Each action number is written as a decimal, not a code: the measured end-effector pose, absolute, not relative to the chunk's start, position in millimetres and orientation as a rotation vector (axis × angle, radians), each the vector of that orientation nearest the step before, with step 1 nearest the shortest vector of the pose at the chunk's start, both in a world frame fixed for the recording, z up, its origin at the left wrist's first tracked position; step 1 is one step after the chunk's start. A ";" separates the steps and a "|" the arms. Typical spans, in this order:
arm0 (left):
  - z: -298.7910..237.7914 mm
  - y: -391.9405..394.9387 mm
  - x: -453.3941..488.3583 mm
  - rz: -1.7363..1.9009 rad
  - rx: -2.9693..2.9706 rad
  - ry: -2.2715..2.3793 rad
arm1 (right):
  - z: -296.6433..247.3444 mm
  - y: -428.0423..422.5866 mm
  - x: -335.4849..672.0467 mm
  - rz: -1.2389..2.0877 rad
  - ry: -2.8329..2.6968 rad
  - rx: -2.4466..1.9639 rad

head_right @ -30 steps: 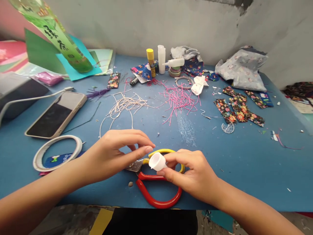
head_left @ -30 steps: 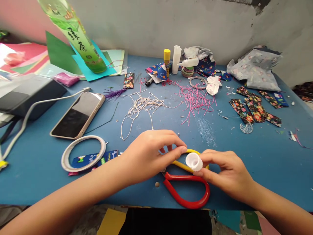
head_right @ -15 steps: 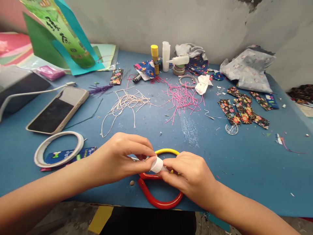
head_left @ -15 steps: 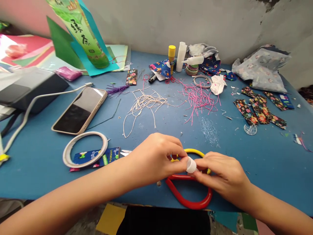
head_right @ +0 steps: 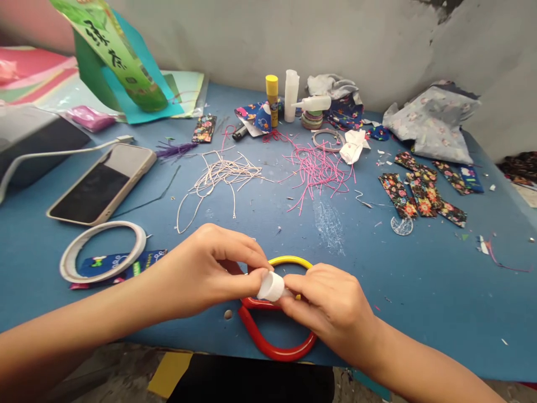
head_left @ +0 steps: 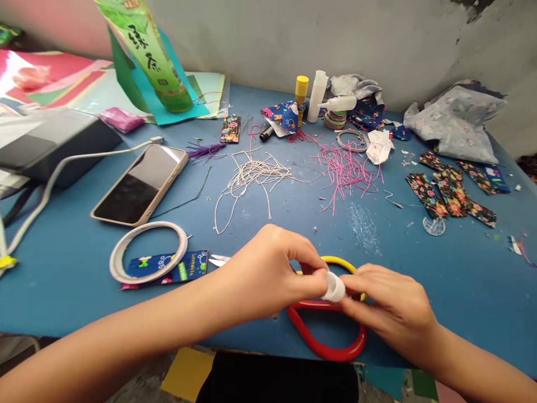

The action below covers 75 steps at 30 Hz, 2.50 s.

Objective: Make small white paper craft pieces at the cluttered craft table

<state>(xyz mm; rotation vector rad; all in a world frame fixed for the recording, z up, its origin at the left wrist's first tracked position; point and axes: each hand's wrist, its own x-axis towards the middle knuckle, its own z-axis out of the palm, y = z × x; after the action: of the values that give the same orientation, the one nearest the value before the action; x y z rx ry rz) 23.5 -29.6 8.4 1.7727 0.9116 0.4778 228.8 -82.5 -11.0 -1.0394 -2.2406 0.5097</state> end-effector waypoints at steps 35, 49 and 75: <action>6.8 -42.0 33.8 0.813 1.546 0.882 | -10.9 -85.5 228.4 0.431 -2.162 -1.075; 15.2 -34.2 26.6 0.558 1.395 0.891 | -2.1 -83.0 222.9 0.717 -2.073 -1.096; 9.0 -31.4 27.4 0.612 1.363 0.749 | 1.6 -83.3 226.5 0.839 -1.981 -1.185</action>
<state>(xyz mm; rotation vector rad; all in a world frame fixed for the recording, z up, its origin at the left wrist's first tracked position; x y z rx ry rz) 27.4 -31.4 9.0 1.3629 0.7491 0.6120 226.5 -83.3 1.6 -1.1854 -1.9812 0.8393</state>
